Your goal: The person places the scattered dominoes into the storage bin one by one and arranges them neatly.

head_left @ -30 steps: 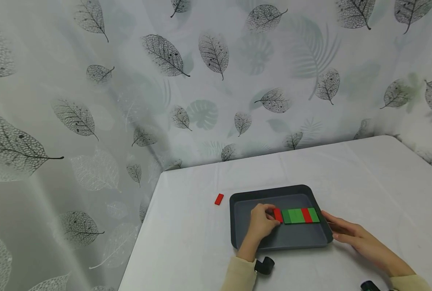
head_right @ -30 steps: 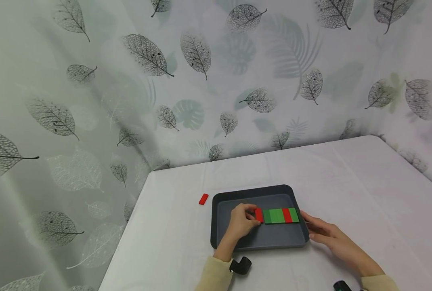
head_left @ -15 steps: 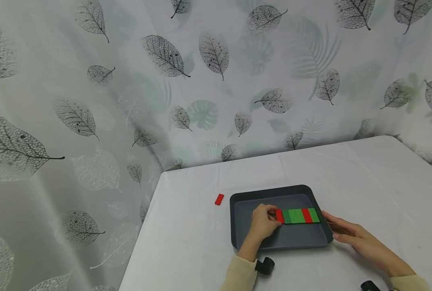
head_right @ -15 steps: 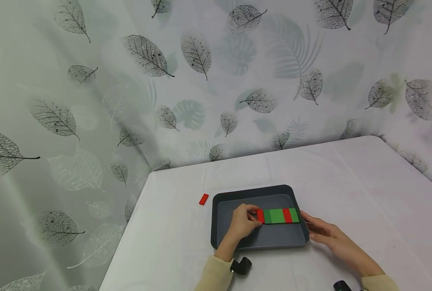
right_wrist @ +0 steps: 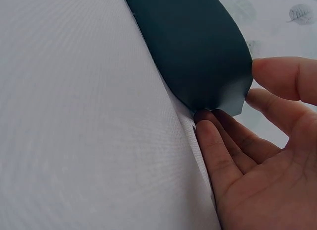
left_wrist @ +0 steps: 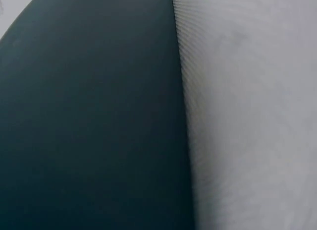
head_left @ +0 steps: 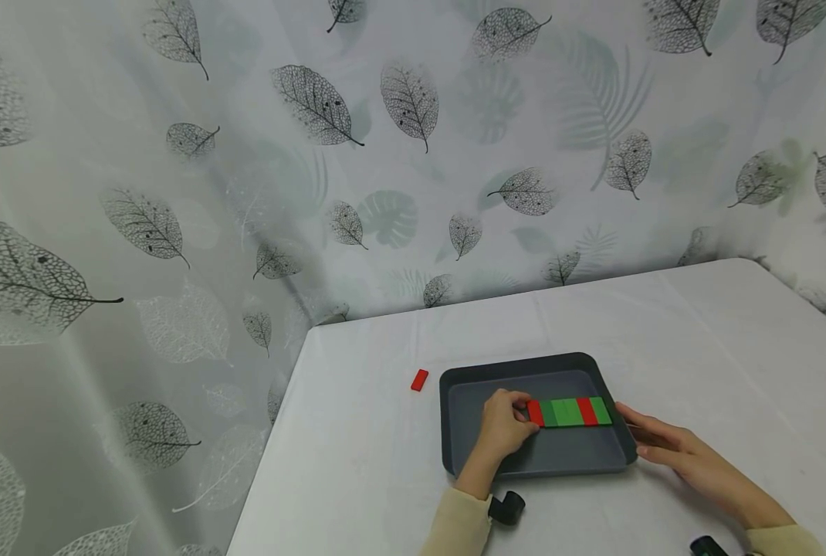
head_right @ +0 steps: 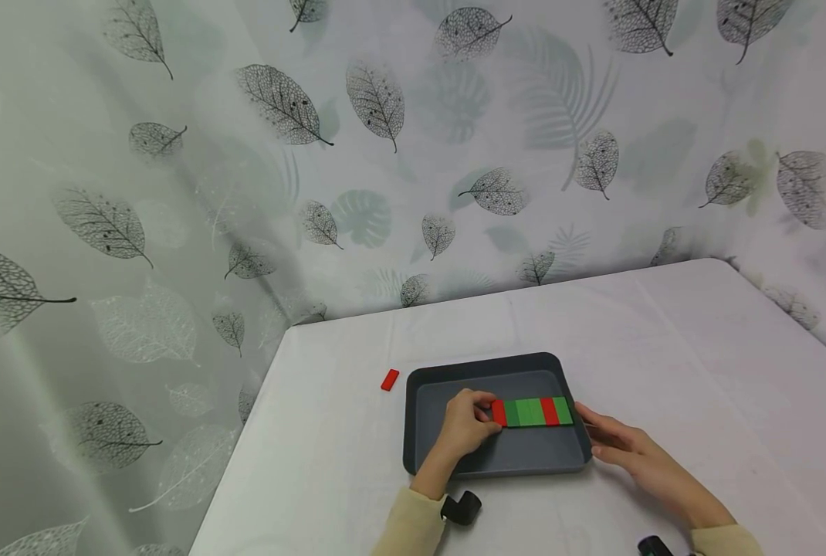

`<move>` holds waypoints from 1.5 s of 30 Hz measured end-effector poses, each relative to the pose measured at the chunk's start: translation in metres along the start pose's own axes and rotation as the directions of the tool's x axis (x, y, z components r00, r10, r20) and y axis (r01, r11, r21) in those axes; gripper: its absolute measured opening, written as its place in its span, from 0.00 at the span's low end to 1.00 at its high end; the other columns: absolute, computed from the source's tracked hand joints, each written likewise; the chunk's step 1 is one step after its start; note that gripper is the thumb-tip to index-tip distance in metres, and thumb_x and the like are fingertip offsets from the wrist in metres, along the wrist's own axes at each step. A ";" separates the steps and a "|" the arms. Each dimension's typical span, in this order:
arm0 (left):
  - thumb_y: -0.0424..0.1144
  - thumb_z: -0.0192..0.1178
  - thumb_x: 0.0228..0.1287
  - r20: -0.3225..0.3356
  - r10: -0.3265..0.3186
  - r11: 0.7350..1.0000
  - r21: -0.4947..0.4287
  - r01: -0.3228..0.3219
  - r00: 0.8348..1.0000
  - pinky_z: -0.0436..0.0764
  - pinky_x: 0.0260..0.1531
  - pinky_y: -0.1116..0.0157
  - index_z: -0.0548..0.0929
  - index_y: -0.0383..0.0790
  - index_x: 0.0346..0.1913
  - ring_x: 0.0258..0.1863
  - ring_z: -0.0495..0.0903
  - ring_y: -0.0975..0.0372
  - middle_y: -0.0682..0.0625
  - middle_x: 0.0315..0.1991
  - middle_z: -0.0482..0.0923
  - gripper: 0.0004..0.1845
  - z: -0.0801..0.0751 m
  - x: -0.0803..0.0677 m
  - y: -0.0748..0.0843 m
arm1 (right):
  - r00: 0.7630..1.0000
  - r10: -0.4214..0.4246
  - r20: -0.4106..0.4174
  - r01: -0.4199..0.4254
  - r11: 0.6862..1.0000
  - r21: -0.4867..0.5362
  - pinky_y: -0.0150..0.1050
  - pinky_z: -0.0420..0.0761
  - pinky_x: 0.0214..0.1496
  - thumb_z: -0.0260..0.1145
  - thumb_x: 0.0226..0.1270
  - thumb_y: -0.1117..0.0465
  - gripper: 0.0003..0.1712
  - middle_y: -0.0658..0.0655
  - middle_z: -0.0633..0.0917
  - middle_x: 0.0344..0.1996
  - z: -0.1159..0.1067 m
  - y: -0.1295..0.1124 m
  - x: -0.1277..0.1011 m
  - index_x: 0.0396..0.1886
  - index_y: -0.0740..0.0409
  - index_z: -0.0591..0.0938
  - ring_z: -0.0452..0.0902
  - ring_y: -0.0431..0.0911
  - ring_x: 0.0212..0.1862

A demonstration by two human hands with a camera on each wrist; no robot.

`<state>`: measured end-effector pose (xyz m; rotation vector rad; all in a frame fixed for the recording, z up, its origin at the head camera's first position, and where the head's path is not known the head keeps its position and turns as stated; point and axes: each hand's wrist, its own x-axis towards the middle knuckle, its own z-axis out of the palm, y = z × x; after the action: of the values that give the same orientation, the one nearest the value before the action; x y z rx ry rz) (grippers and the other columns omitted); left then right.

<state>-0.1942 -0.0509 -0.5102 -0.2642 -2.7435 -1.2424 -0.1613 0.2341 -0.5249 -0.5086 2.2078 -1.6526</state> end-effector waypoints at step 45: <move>0.23 0.71 0.47 -0.271 -0.271 0.953 -0.207 0.219 0.923 0.81 0.44 0.56 0.76 0.35 0.62 0.49 0.76 0.47 0.34 0.55 0.71 0.34 -0.143 0.023 -0.115 | 1.000 0.024 0.010 -0.024 0.999 0.037 0.18 0.69 0.50 0.56 0.74 0.60 0.35 0.16 0.63 0.57 -0.001 0.001 0.002 0.75 0.67 0.56 0.56 0.08 0.55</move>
<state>-0.2358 -0.2310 -0.4962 0.2460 -2.4673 -1.4486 -0.1636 0.2339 -0.5261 -0.4772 2.1631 -1.6722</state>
